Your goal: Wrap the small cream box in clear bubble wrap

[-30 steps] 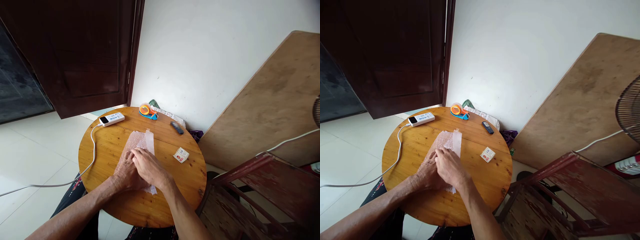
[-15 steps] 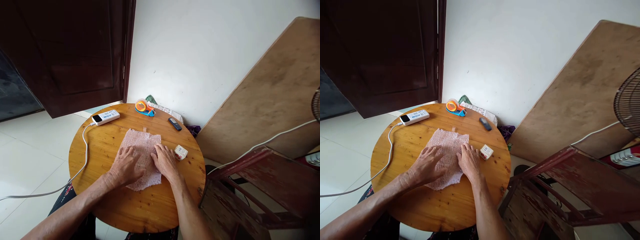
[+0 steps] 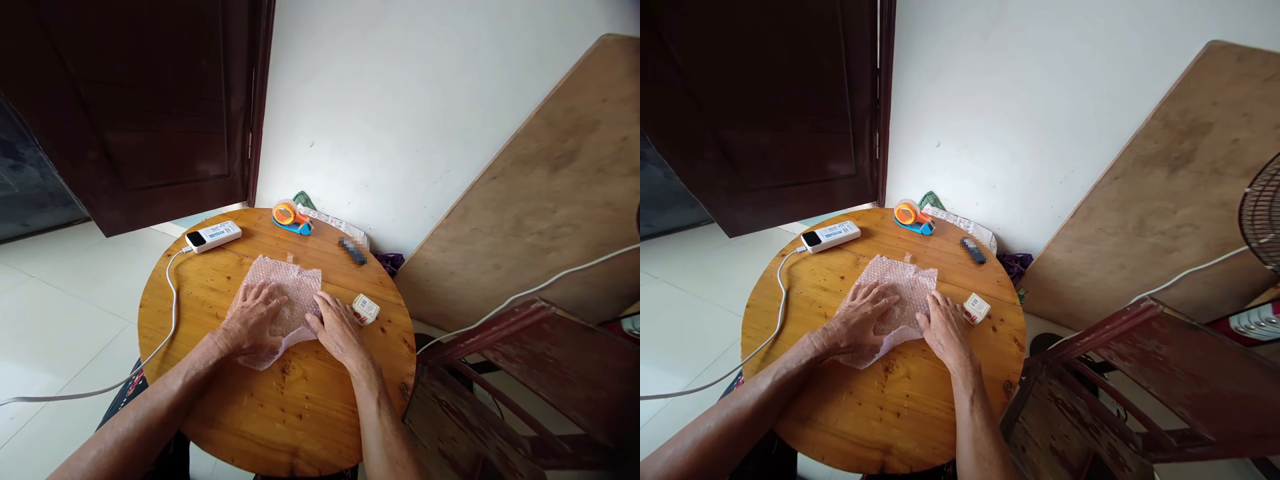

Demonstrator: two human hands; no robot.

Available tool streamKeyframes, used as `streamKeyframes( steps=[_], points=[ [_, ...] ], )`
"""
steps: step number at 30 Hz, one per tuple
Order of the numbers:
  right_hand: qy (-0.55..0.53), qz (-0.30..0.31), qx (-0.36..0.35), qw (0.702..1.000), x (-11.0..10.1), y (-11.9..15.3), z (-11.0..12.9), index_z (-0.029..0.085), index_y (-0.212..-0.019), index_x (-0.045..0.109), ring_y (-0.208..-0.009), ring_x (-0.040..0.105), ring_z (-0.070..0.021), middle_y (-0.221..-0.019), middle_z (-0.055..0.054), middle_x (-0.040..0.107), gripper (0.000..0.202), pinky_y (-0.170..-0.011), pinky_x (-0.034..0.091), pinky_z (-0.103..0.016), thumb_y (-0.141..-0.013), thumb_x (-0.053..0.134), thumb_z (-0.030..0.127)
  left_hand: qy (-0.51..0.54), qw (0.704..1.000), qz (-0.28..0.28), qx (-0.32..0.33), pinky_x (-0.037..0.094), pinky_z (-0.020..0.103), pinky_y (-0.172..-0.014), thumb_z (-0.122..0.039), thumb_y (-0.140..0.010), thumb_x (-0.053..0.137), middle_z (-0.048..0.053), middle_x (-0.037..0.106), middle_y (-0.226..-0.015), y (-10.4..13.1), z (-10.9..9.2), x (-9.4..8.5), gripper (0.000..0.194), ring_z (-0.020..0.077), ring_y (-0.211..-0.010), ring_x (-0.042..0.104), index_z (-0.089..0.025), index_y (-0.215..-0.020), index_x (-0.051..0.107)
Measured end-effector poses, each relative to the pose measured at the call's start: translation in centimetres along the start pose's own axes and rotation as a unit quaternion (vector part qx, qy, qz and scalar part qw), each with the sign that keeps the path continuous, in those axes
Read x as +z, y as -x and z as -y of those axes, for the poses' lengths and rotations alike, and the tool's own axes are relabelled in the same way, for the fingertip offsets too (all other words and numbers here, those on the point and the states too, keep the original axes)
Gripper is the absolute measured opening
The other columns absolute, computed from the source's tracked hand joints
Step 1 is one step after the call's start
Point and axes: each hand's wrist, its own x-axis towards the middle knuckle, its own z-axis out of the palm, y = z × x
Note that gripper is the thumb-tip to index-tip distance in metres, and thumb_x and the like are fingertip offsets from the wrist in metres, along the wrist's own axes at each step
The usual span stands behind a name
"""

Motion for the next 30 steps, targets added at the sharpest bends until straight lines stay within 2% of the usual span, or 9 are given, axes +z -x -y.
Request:
streamKeyframes(
  steps=[6, 10, 13, 15, 17, 19, 23, 26, 30],
  points=[
    [-0.016, -0.027, -0.023, 0.999, 0.2, -0.2, -0.1, 0.014, -0.13, 0.058, -0.123, 0.054, -0.0311, -0.136, -0.015, 0.059, 0.04, -0.102, 0.041, -0.046, -0.092, 0.049, 0.024, 0.045, 0.995, 0.036, 0.084, 0.022, 0.066, -0.115, -0.044, -0.09, 0.054, 0.009, 0.042, -0.152, 1.4, -3.3, -0.6, 0.051, 0.0374, -0.144, 0.03, -0.031, -0.139, 0.05],
    [-0.065, -0.149, -0.05, 0.985, -1.2, -0.2, -0.6, 0.018, -0.119, 0.064, -0.122, 0.054, -0.0264, -0.13, -0.013, 0.063, 0.033, -0.106, 0.039, -0.042, -0.093, 0.046, 0.023, 0.056, 0.991, 0.06, 0.11, 0.011, 0.074, -0.113, -0.076, -0.078, 0.054, 0.017, 0.035, -0.156, 1.8, -3.6, 0.6, 0.082, 0.0452, -0.145, 0.024, -0.026, -0.143, 0.048],
    [-0.034, -0.234, 0.024, 0.971, -2.4, 0.3, -2.7, 0.02, -0.128, 0.058, -0.128, 0.049, -0.031, -0.14, -0.013, 0.055, 0.042, -0.105, 0.038, -0.047, -0.087, 0.054, 0.028, 0.057, 0.991, 0.046, 0.114, 0.007, 0.075, -0.113, -0.082, -0.072, 0.054, 0.019, 0.033, -0.156, 1.9, -3.2, 1.4, 0.092, 0.0466, -0.145, 0.023, -0.025, -0.144, 0.047],
    [-0.006, -0.194, 0.108, 0.975, -2.7, 0.9, -4.7, 0.018, -0.134, 0.052, -0.123, 0.053, -0.0351, -0.137, -0.016, 0.057, 0.056, -0.097, 0.043, -0.049, -0.08, 0.061, 0.03, 0.056, 0.991, 0.037, 0.117, 0.007, 0.076, -0.112, -0.08, -0.072, 0.056, 0.019, 0.034, -0.156, 2.0, -3.0, 1.8, 0.09, 0.0467, -0.144, 0.024, -0.025, -0.143, 0.048],
    [-0.022, -0.111, 0.182, 0.977, -2.7, 1.6, -6.5, 0.019, -0.129, 0.056, -0.109, 0.062, -0.034, -0.12, -0.015, 0.067, 0.051, -0.088, 0.047, -0.046, -0.079, 0.06, 0.029, 0.053, 0.991, 0.03, 0.117, 0.006, 0.077, -0.112, -0.079, -0.071, 0.059, 0.018, 0.035, -0.155, 2.0, -3.0, 2.0, 0.089, 0.0474, -0.143, 0.025, -0.025, -0.142, 0.049],
    [-0.087, -0.092, 0.219, 0.968, -2.9, 2.2, -7.1, 0.022, -0.122, 0.06, -0.095, 0.067, -0.0304, -0.105, -0.011, 0.073, 0.044, -0.081, 0.05, -0.043, -0.08, 0.06, 0.033, 0.051, 0.992, 0.023, 0.116, 0.007, 0.077, -0.111, -0.077, -0.07, 0.061, 0.018, 0.037, -0.154, 1.9, -3.2, 2.1, 0.088, 0.0478, -0.142, 0.026, -0.025, -0.141, 0.051],
    [-0.34, -0.149, 0.11, 0.922, -3.6, 2.3, -3.1, 0.022, -0.118, 0.06, -0.099, 0.067, -0.024, -0.112, -0.008, 0.071, 0.044, -0.086, 0.053, -0.035, -0.079, 0.066, 0.042, 0.048, 0.991, 0.008, 0.125, 0.007, 0.074, -0.113, -0.076, -0.07, 0.062, 0.018, 0.039, -0.152, 1.5, -3.6, 2.2, 0.087, 0.0469, -0.142, 0.027, -0.024, -0.139, 0.052],
    [-0.464, -0.073, -0.002, 0.883, -3.2, 0.7, 1.5, 0.022, -0.125, 0.056, -0.103, 0.067, -0.0217, -0.12, -0.007, 0.069, 0.05, -0.09, 0.052, -0.032, -0.08, 0.067, 0.04, 0.048, 0.991, 0.007, 0.124, 0.008, 0.074, -0.113, -0.073, -0.07, 0.065, 0.017, 0.034, -0.155, 1.3, -4.0, 1.9, 0.09, 0.0467, -0.142, 0.024, -0.025, -0.144, 0.047],
    [-0.448, -0.054, 0.041, 0.891, -0.4, -1.7, 3.3, 0.02, -0.119, 0.058, -0.103, 0.066, -0.0226, -0.112, -0.006, 0.07, 0.044, -0.093, 0.05, -0.035, -0.079, 0.063, 0.036, 0.062, 0.989, 0.012, 0.134, 0.014, 0.069, -0.114, -0.069, -0.07, 0.068, 0.012, 0.032, -0.158, 1.7, -4.1, 0.9, 0.091, 0.0437, -0.143, 0.025, -0.032, -0.148, 0.04]
  ],
)
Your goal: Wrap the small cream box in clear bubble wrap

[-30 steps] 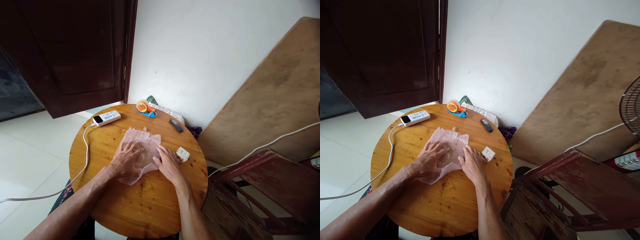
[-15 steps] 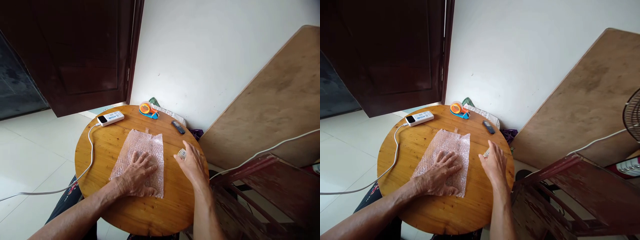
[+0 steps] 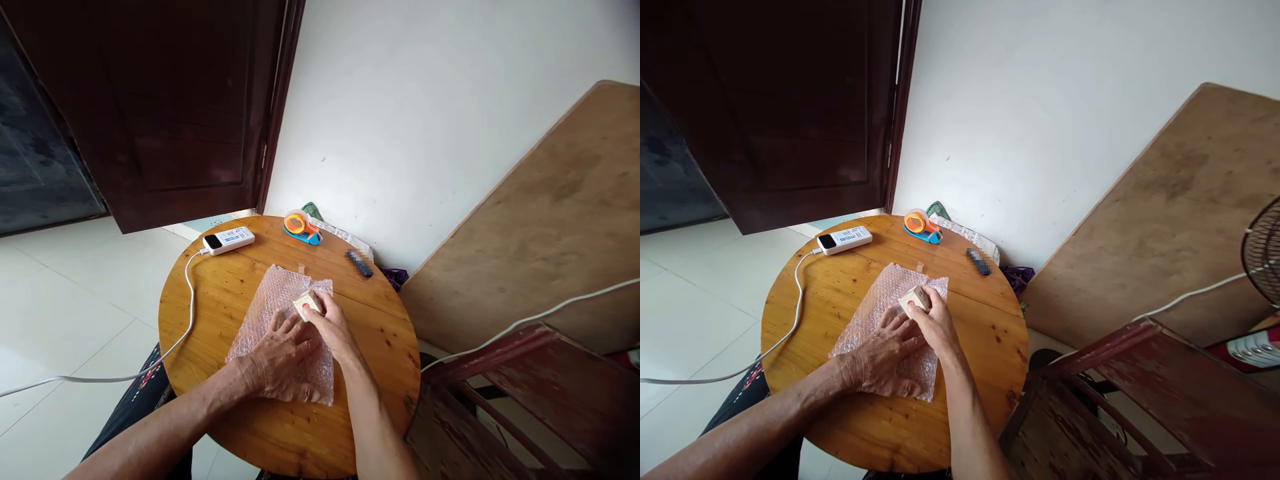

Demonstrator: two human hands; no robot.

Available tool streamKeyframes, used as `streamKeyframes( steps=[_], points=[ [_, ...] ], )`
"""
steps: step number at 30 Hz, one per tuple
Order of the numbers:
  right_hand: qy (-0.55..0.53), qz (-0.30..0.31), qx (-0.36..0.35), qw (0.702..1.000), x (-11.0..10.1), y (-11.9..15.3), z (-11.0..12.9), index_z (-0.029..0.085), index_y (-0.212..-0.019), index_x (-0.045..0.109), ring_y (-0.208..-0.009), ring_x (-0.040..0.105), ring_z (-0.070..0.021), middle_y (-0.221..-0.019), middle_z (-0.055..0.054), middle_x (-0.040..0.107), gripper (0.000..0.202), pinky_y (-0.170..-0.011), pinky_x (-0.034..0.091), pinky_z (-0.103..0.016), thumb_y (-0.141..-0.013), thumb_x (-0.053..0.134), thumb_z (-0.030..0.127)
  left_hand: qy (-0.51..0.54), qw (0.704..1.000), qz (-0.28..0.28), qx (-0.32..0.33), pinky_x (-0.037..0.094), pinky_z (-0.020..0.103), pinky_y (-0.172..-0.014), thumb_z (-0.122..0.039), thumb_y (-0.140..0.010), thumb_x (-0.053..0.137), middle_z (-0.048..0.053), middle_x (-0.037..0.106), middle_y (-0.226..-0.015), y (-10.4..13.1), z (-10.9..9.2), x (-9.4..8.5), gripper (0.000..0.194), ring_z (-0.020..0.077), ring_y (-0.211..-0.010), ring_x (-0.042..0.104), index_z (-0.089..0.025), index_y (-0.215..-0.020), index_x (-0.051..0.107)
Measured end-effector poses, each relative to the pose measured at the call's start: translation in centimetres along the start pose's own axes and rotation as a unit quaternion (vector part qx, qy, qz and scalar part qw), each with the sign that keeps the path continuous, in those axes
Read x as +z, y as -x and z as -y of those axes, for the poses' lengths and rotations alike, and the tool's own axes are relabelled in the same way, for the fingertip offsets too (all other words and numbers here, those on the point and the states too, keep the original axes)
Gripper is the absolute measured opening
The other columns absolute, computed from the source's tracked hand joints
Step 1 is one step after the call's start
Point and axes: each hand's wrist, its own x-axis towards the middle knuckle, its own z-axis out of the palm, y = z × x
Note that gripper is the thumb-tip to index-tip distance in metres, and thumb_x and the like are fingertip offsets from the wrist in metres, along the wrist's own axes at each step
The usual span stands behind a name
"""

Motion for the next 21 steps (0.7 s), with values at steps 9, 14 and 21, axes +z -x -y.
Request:
streamKeyframes(
  steps=[9, 14, 21],
  points=[
    [0.052, -0.002, -0.002, 0.999, -0.5, 0.4, -2.0, 0.02, -0.118, 0.059, -0.103, 0.064, -0.0227, -0.113, -0.006, 0.069, 0.046, -0.095, 0.049, -0.037, -0.074, 0.064, 0.03, -0.018, 0.988, -0.044, -0.145, 0.019, 0.057, -0.119, -0.053, -0.066, 0.075, 0.016, 0.045, -0.15, 2.9, 2.4, -0.7, 0.093, 0.0372, -0.14, 0.037, -0.018, -0.145, 0.041],
    [0.047, 0.034, -0.071, 0.996, -0.1, 1.1, -1.1, 0.023, -0.12, 0.059, -0.1, 0.065, -0.0203, -0.112, -0.004, 0.068, 0.044, -0.092, 0.05, -0.034, -0.076, 0.063, 0.022, -0.004, 0.987, -0.054, -0.148, 0.014, 0.054, -0.121, -0.056, -0.061, 0.076, 0.02, 0.044, -0.15, 3.1, 2.9, 0.0, 0.107, 0.0367, -0.141, 0.035, -0.012, -0.148, 0.033],
    [0.185, 0.07, -0.121, 0.973, 1.1, 1.6, -1.8, 0.023, -0.125, 0.055, -0.111, 0.06, -0.0234, -0.12, -0.006, 0.066, 0.056, -0.098, 0.045, -0.039, -0.072, 0.061, 0.007, 0.008, 0.988, -0.075, -0.136, 0.014, 0.055, -0.12, -0.055, -0.059, 0.078, 0.022, 0.046, -0.148, 2.9, 3.3, 0.3, 0.109, 0.038, -0.14, 0.036, -0.009, -0.148, 0.033]
  ],
)
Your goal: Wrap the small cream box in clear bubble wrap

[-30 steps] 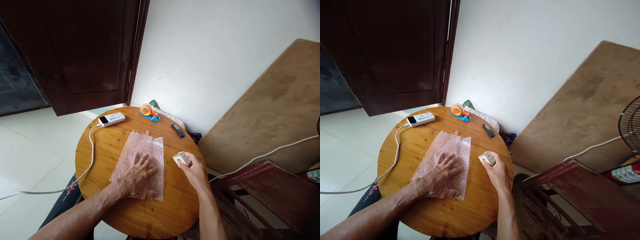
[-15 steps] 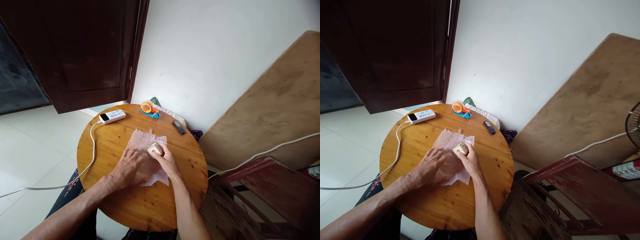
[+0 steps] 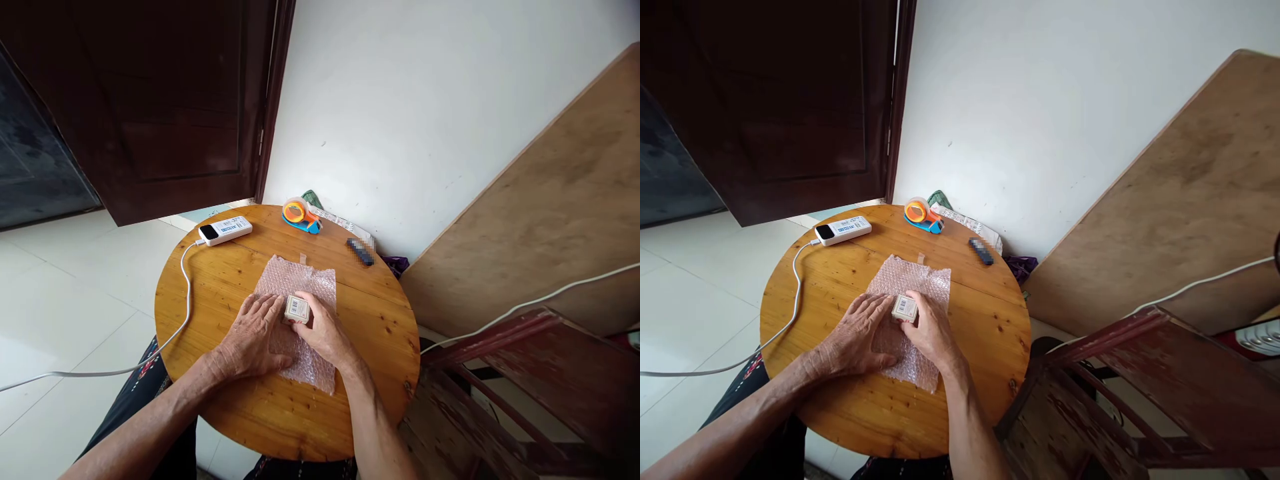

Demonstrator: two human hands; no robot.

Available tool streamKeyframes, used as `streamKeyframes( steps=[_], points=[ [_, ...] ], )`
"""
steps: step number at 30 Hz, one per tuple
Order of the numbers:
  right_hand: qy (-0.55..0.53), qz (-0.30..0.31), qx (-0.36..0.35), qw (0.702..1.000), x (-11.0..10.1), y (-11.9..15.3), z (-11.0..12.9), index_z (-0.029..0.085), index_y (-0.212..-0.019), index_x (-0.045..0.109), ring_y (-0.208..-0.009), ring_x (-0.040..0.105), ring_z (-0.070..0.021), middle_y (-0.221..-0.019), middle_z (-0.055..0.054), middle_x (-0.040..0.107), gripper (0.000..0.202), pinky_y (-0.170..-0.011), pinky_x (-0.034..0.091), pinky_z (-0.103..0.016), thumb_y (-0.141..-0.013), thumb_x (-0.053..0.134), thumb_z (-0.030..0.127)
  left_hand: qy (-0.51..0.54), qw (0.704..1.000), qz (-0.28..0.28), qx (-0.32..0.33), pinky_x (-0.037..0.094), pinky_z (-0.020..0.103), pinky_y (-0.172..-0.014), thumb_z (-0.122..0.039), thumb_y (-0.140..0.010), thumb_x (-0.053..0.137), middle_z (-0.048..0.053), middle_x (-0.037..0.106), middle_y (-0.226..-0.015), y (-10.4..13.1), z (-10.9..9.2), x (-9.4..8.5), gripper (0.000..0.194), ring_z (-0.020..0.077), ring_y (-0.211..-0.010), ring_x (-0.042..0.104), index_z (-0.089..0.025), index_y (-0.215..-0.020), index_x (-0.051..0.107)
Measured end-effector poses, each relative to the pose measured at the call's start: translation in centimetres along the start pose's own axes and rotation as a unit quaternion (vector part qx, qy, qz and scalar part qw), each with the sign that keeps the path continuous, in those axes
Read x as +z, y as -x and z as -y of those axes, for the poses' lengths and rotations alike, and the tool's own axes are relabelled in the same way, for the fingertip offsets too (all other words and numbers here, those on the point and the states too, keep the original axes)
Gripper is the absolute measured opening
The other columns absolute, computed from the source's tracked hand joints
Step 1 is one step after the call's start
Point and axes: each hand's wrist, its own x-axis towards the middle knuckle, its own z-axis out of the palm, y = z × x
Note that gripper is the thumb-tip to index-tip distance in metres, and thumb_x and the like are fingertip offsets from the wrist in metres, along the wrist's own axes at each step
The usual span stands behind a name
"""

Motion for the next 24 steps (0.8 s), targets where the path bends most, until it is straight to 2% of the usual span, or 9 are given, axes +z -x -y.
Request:
streamKeyframes(
  steps=[4, 8, 12, 14, 16, 18, 20, 22, 24],
  points=[
    [0.01, -0.004, 0.0, 1.0, 0.1, -0.1, 0.1, 0.021, -0.121, 0.056, -0.109, 0.06, -0.023, -0.115, -0.007, 0.067, 0.051, -0.096, 0.046, -0.038, -0.073, 0.061, 0.006, -0.002, 1.0, -0.008, 0.024, 0.018, 0.057, -0.118, -0.055, -0.066, 0.074, 0.018, 0.045, -0.149, 0.6, 0.0, -0.7, 0.095, 0.0371, -0.14, 0.035, -0.016, -0.145, 0.039],
    [0.007, -0.004, 0.0, 1.0, 0.0, 0.0, 0.2, 0.02, -0.12, 0.056, -0.107, 0.061, -0.0226, -0.112, -0.007, 0.068, 0.048, -0.094, 0.047, -0.037, -0.074, 0.063, 0.006, -0.012, 0.999, -0.019, 0.037, 0.016, 0.059, -0.118, -0.036, -0.071, 0.071, 0.012, 0.053, -0.141, 2.6, -0.8, -2.2, 0.066, 0.0347, -0.137, 0.038, -0.023, -0.133, 0.052],
    [0.009, -0.002, 0.004, 1.0, 0.1, 0.1, 0.2, 0.02, -0.122, 0.055, -0.109, 0.06, -0.0237, -0.115, -0.008, 0.067, 0.048, -0.096, 0.046, -0.04, -0.076, 0.064, 0.009, -0.024, 0.998, -0.021, 0.06, 0.016, 0.058, -0.118, -0.018, -0.07, 0.064, 0.009, 0.062, -0.128, 4.0, -1.4, -2.5, 0.041, 0.0311, -0.13, 0.046, -0.022, -0.111, 0.063],
    [-0.004, 0.007, 0.011, 1.0, 0.0, 0.1, 0.2, 0.021, -0.127, 0.053, -0.113, 0.059, -0.0238, -0.12, -0.009, 0.065, 0.054, -0.099, 0.045, -0.04, -0.075, 0.062, 0.008, -0.029, 0.996, -0.033, 0.075, 0.018, 0.057, -0.118, -0.011, -0.073, 0.058, 0.006, 0.064, -0.123, 4.0, -1.3, -2.1, 0.025, 0.029, -0.128, 0.048, -0.023, -0.094, 0.066],
    [-0.039, 0.018, 0.02, 0.999, -0.5, 0.2, 0.2, 0.023, -0.132, 0.05, -0.119, 0.056, -0.024, -0.128, -0.009, 0.062, 0.06, -0.104, 0.042, -0.041, -0.075, 0.063, 0.01, -0.021, 0.994, -0.054, 0.092, 0.019, 0.056, -0.117, -0.007, -0.075, 0.054, 0.003, 0.066, -0.117, 3.7, -1.2, -1.8, 0.019, 0.0265, -0.125, 0.051, -0.023, -0.08, 0.064],
    [-0.095, 0.031, 0.033, 0.994, -1.4, 0.3, 0.1, 0.024, -0.135, 0.047, -0.126, 0.053, -0.0249, -0.138, -0.009, 0.056, 0.059, -0.107, 0.041, -0.043, -0.079, 0.066, 0.021, 0.006, 0.992, -0.074, 0.105, 0.023, 0.053, -0.116, -0.007, -0.075, 0.054, 0.002, 0.068, -0.112, 3.0, -1.2, -2.0, 0.017, 0.0235, -0.118, 0.056, -0.022, -0.076, 0.062],
    [-0.174, 0.053, 0.047, 0.982, -2.6, 0.5, -0.2, 0.024, -0.135, 0.048, -0.13, 0.05, -0.0264, -0.142, -0.01, 0.053, 0.054, -0.108, 0.04, -0.043, -0.086, 0.062, 0.041, 0.039, 0.99, -0.086, 0.106, 0.029, 0.049, -0.113, -0.008, -0.075, 0.055, 0.002, 0.069, -0.108, 2.1, -1.6, -2.7, 0.015, 0.0197, -0.105, 0.062, -0.021, -0.077, 0.061],
    [-0.249, 0.076, 0.05, 0.964, -3.9, 0.6, -0.4, 0.023, -0.132, 0.052, -0.132, 0.05, -0.0279, -0.14, -0.011, 0.055, 0.057, -0.107, 0.04, -0.043, -0.089, 0.052, 0.061, 0.051, 0.989, -0.107, 0.083, 0.035, 0.046, -0.109, -0.01, -0.078, 0.054, 0.003, 0.07, -0.099, 0.6, -2.0, -3.6, 0.012, 0.0185, -0.096, 0.064, -0.02, -0.078, 0.06],
    [-0.281, 0.09, 0.039, 0.955, -4.8, 0.8, -0.6, 0.021, -0.129, 0.055, -0.131, 0.05, -0.0295, -0.135, -0.011, 0.058, 0.066, -0.108, 0.039, -0.043, -0.086, 0.049, 0.07, 0.043, 0.99, -0.128, 0.05, 0.04, 0.043, -0.102, -0.013, -0.08, 0.054, 0.004, 0.071, -0.088, -1.1, -2.3, -4.4, 0.011, 0.0193, -0.088, 0.065, -0.019, -0.075, 0.06]
  ],
)
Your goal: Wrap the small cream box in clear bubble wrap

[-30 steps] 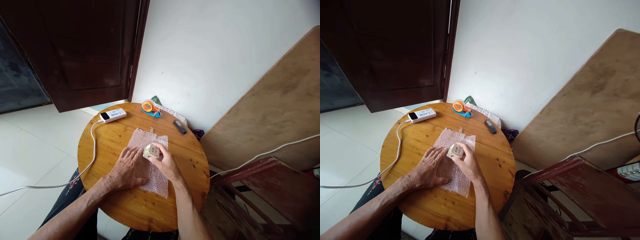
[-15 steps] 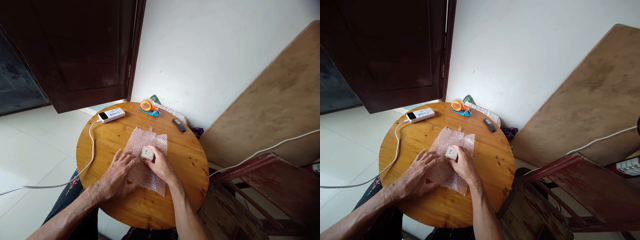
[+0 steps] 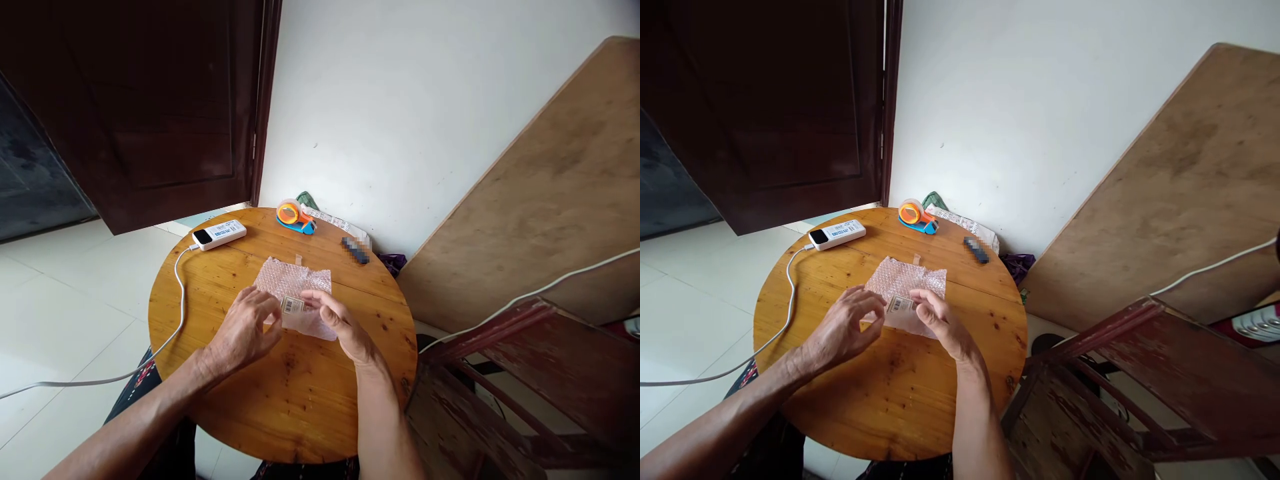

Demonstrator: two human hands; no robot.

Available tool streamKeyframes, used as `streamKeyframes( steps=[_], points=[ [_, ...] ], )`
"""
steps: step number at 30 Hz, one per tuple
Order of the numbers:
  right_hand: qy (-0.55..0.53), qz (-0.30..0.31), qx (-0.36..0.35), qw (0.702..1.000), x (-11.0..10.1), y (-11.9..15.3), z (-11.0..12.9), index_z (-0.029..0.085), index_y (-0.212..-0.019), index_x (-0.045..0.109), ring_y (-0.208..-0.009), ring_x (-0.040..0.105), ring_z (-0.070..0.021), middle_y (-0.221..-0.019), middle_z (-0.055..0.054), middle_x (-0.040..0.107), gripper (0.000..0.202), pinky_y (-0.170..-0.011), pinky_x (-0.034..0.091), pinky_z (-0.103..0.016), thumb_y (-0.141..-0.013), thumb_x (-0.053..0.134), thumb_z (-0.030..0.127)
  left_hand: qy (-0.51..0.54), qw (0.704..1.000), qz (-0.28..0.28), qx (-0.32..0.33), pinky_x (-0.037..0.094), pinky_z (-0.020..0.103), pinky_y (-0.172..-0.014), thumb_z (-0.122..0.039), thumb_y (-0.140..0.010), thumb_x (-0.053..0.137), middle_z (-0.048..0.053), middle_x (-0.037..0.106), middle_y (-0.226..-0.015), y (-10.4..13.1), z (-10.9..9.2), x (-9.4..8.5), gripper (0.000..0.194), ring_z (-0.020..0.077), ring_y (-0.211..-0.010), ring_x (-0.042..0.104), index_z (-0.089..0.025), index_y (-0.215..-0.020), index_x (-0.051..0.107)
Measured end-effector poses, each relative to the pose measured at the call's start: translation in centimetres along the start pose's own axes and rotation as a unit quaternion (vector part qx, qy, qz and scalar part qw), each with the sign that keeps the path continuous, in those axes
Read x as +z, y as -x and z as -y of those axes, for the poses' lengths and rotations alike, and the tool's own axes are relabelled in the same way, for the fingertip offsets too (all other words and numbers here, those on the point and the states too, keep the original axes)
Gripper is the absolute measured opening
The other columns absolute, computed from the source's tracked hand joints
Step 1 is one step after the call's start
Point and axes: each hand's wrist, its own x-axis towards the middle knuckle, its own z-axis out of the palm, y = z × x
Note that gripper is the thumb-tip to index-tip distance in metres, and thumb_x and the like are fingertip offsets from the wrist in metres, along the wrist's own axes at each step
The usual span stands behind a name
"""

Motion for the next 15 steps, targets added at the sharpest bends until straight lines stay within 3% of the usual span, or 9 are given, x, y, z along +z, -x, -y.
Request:
streamKeyframes(
  steps=[3, 5, 8, 11, 15],
  points=[
    [0.029, -0.024, 0.009, 0.999, 0.1, -0.1, 0.2, 0.021, -0.123, 0.06, -0.115, 0.058, -0.0281, -0.122, -0.008, 0.065, 0.064, -0.098, 0.044, -0.04, -0.075, 0.068, 0.064, -0.024, 0.999, 0.006, -0.048, 0.043, 0.041, -0.095, -0.016, -0.081, 0.055, 0.003, 0.069, -0.077, -2.6, 0.4, 0.3, 0.01, 0.0203, -0.08, 0.064, -0.019, -0.075, 0.062],
    [0.062, -0.088, 0.042, 0.993, 0.8, -0.5, 0.1, 0.021, -0.107, 0.064, -0.09, 0.063, -0.0216, -0.099, -0.004, 0.069, 0.046, -0.08, 0.049, -0.033, -0.073, 0.072, 0.05, -0.012, 0.995, 0.025, -0.094, 0.045, 0.035, -0.084, -0.018, -0.079, 0.057, 0.003, 0.067, -0.072, -3.6, 0.9, 0.8, 0.009, 0.0199, -0.075, 0.063, -0.019, -0.075, 0.064],
    [0.081, -0.167, 0.077, 0.98, 2.1, -1.3, -0.4, 0.02, -0.075, 0.061, -0.061, 0.051, -0.0134, -0.066, 0.002, 0.059, 0.017, -0.058, 0.041, -0.026, -0.074, 0.064, 0.037, 0.059, 0.982, 0.051, -0.174, 0.043, 0.027, -0.067, -0.021, -0.078, 0.056, 0.001, 0.065, -0.068, -3.9, 1.6, 1.7, 0.009, 0.0166, -0.067, 0.059, -0.019, -0.075, 0.065],
    [0.054, -0.192, 0.074, 0.977, 2.7, -1.9, -0.8, 0.02, -0.063, 0.057, -0.059, 0.049, -0.0124, -0.062, 0.003, 0.057, 0.015, -0.056, 0.038, -0.024, -0.071, 0.063, 0.032, 0.138, 0.964, 0.051, -0.22, 0.041, 0.023, -0.062, -0.022, -0.076, 0.055, -0.001, 0.064, -0.066, -3.7, 1.9, 2.4, 0.01, 0.0132, -0.064, 0.057, -0.018, -0.072, 0.063],
    [0.035, -0.199, 0.085, 0.976, 2.6, -1.8, -0.8, 0.02, -0.065, 0.06, -0.061, 0.05, -0.0131, -0.065, 0.002, 0.06, 0.013, -0.056, 0.038, -0.024, -0.068, 0.065, 0.032, 0.17, 0.96, 0.042, -0.217, 0.037, 0.021, -0.058, -0.021, -0.073, 0.054, -0.003, 0.059, -0.062, -3.6, 2.1, 2.8, 0.009, 0.0108, -0.061, 0.052, -0.017, -0.067, 0.06]
  ],
)
